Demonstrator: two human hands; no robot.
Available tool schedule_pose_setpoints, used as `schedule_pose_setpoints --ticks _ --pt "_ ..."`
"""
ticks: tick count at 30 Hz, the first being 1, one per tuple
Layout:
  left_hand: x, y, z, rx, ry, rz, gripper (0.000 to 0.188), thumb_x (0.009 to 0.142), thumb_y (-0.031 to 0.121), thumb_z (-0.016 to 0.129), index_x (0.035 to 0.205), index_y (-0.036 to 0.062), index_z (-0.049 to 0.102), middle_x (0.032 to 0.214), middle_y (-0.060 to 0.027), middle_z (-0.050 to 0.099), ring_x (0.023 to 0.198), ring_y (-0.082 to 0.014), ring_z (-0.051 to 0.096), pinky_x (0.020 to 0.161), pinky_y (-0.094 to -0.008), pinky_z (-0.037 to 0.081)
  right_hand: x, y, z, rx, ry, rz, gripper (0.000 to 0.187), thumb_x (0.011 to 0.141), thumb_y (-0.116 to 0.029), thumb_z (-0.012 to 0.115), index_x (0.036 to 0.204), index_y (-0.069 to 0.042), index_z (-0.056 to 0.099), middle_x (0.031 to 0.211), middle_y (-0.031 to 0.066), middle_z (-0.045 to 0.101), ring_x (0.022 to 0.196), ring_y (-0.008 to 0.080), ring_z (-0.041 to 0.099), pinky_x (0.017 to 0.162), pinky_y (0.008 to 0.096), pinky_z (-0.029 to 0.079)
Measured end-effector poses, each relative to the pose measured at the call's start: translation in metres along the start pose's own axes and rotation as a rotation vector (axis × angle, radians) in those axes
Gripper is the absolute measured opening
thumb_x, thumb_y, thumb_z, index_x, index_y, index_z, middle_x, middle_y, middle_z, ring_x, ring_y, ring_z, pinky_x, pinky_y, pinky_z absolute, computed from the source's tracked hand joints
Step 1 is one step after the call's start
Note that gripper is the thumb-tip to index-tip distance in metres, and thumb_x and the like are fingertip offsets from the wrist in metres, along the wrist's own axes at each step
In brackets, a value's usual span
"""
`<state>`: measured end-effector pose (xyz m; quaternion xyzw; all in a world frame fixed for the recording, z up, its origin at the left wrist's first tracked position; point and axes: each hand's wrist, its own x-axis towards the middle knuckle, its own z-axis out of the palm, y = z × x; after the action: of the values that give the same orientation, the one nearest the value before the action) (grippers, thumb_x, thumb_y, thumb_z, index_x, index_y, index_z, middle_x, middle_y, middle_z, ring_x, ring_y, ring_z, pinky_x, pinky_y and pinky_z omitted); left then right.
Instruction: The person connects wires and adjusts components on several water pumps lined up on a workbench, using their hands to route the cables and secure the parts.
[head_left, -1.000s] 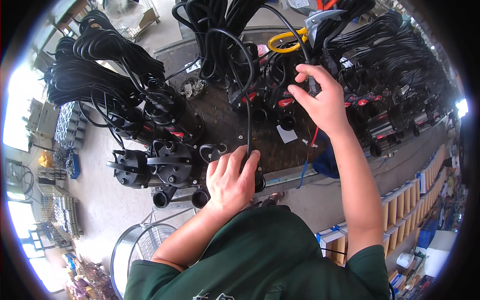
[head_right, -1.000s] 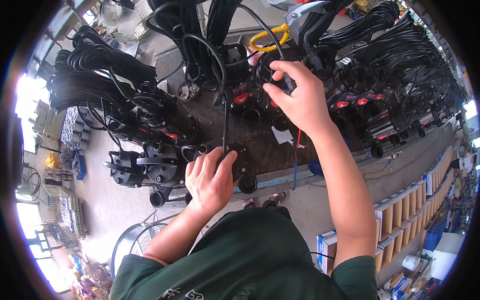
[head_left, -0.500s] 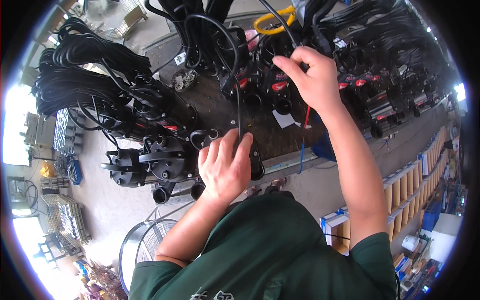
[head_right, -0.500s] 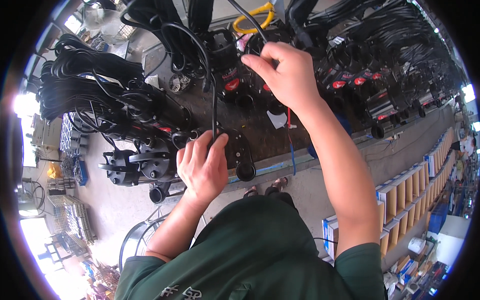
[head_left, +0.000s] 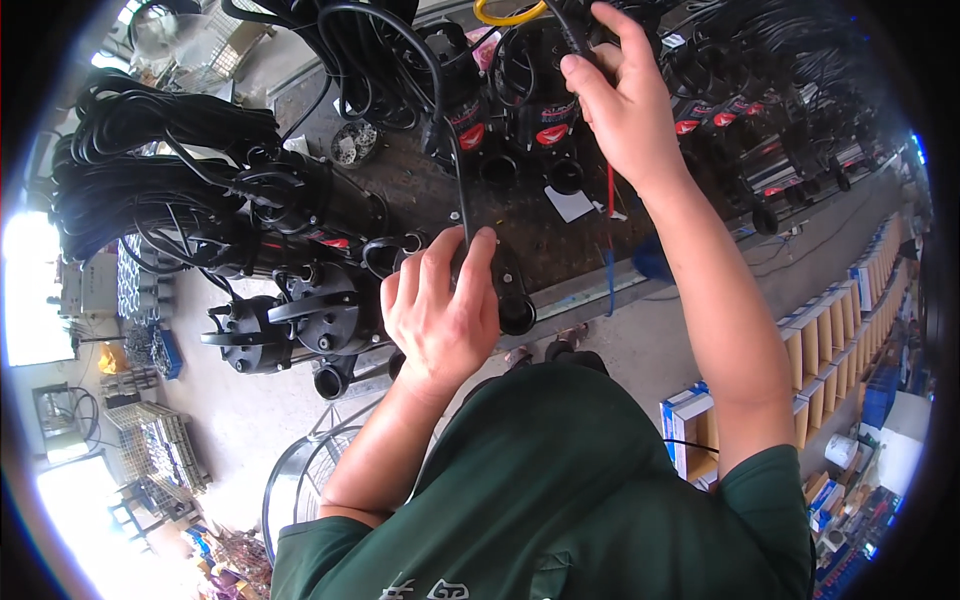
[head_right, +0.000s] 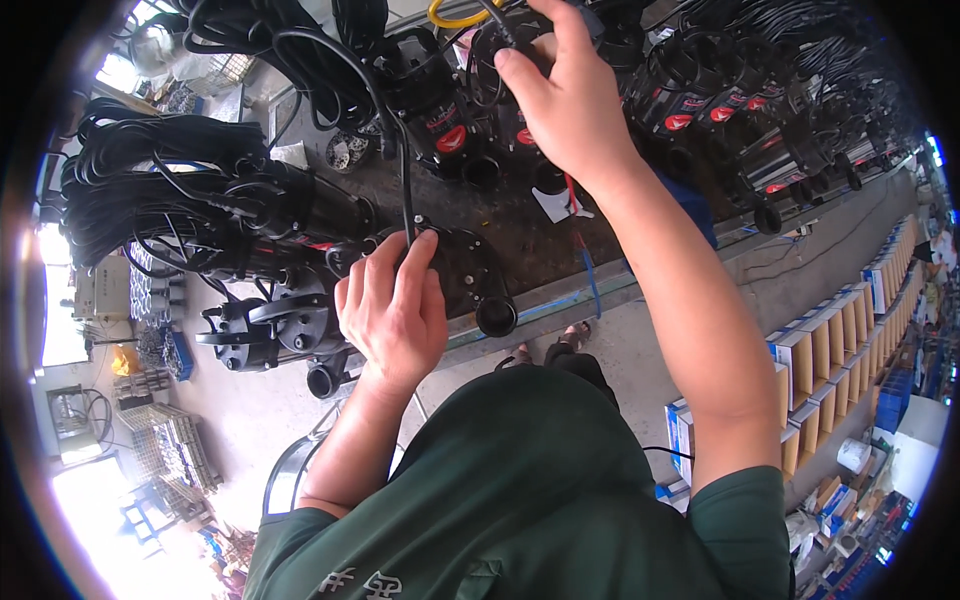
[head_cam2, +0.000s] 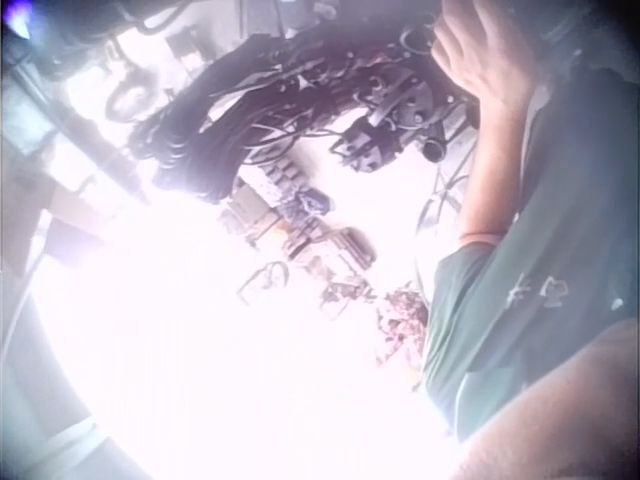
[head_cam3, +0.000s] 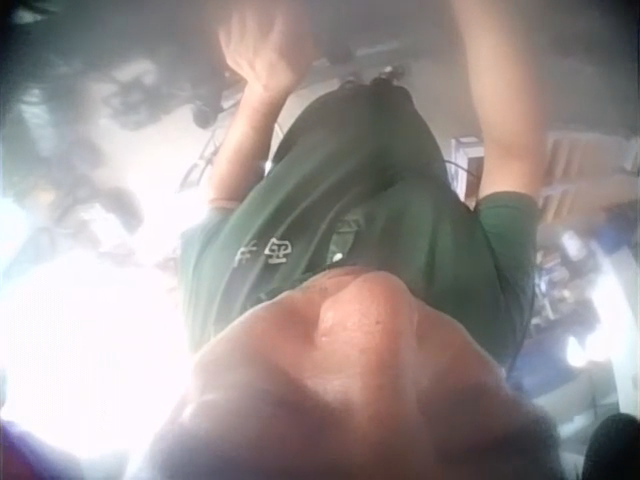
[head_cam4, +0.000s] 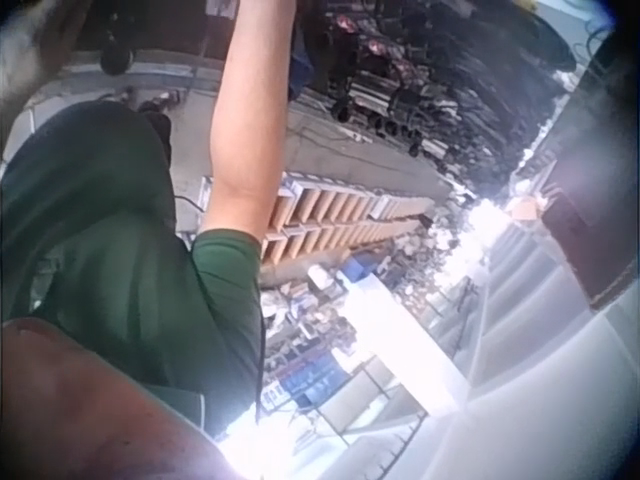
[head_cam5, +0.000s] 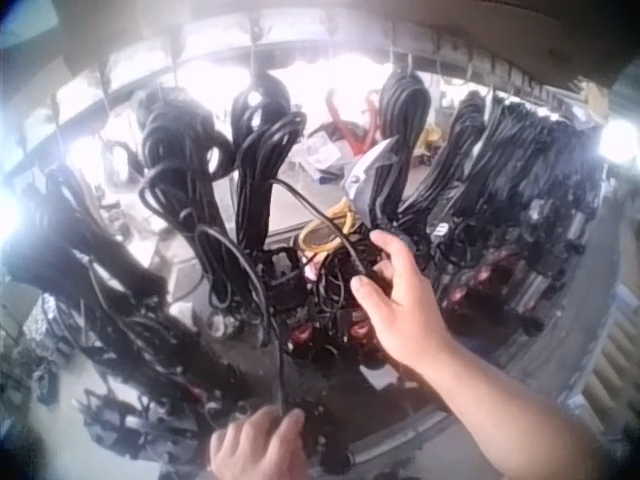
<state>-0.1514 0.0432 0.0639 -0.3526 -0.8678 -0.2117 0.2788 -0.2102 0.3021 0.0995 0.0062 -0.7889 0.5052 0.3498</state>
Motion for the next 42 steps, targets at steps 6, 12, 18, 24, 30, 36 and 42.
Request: schedule_pose_setpoints --ticks 6,12,18,24,30,36,42 --pt "0.002 -0.002 0.003 -0.046 -0.003 -0.026 0.055 0.079 0.014 0.073 0.132 0.01 0.062 0.119 -0.008 0.068 0.094 -0.026 0.064 0.082 -0.0388 0.044 0.01 -0.01 -0.02 -0.266 -0.165 0.287 0.04 0.092 -0.035 0.077 0.109 0.001 0.073 0.082 0.0081 0.074 0.067 0.0118 0.068 0.065 0.0289 0.053" --pt "0.009 -0.003 0.005 -0.027 -0.05 -0.016 0.053 0.078 0.021 0.076 0.128 0.01 0.063 0.122 -0.0064 0.066 0.098 -0.0264 0.063 0.084 -0.0392 0.045 0.009 0.008 -0.015 -0.094 -0.138 0.146 0.034 0.099 -0.029 0.068 0.113 0.002 0.07 0.082 0.0085 0.074 0.068 0.0144 0.071 0.066 0.0303 0.056" --pt "0.019 -0.006 0.008 -0.014 -0.085 -0.019 0.051 0.076 0.028 0.079 0.122 0.0113 0.066 0.122 -0.0047 0.065 0.102 -0.0261 0.062 0.086 -0.0398 0.046 0.01 -0.005 -0.015 -0.091 -0.201 0.249 0.031 0.103 -0.029 0.063 0.11 0.001 0.066 0.079 0.0073 0.07 0.068 0.0142 0.068 0.065 0.032 0.054" --pt "0.037 -0.018 0.026 0.003 -0.028 0.016 0.044 0.079 0.027 0.078 0.118 0.0103 0.068 0.118 -0.0046 0.067 0.1 -0.0257 0.064 0.085 -0.0391 0.046 0.008 -0.001 -0.015 -0.127 -0.169 0.16 0.029 0.105 -0.029 0.06 0.106 -0.001 0.066 0.07 0.003 0.06 0.062 0.0111 0.058 0.059 0.0298 0.047" --pt "0.039 -0.019 0.034 0.014 0.049 0.028 0.035 0.08 0.022 0.076 0.113 0.0101 0.07 0.113 -0.0035 0.07 0.095 -0.0247 0.065 0.084 -0.0374 0.046 0.009 0.011 -0.014 -0.093 -0.173 0.161 0.031 0.105 -0.034 0.06 0.099 -0.004 0.065 0.069 -0.0019 0.056 0.06 0.0063 0.05 0.056 0.0257 0.04" --pt "-0.008 -0.011 0.061 -0.592 0.232 0.272 0.033 0.076 0.01 0.076 0.109 0.0095 0.07 0.111 -0.0048 0.07 0.103 -0.026 0.067 0.091 -0.0393 0.048 0.013 -0.017 -0.009 -0.13 -0.153 0.239 0.028 0.105 -0.024 0.06 0.094 0.002 0.061 0.07 0.0039 0.057 0.063 0.0134 0.053 0.059 0.0324 0.043" --pt "-0.129 -0.006 0.156 -0.502 -0.561 0.317 0.025 0.082 0.016 0.073 0.106 0.0097 0.069 0.118 -0.0051 0.064 0.125 -0.0274 0.056 0.109 -0.0477 0.043 0.014 -0.024 -0.005 -0.011 -0.154 0.39 0.024 0.106 -0.02 0.058 0.09 -0.002 0.06 0.071 -0.003 0.051 0.06 0.0074 0.045 0.056 0.0276 0.038"
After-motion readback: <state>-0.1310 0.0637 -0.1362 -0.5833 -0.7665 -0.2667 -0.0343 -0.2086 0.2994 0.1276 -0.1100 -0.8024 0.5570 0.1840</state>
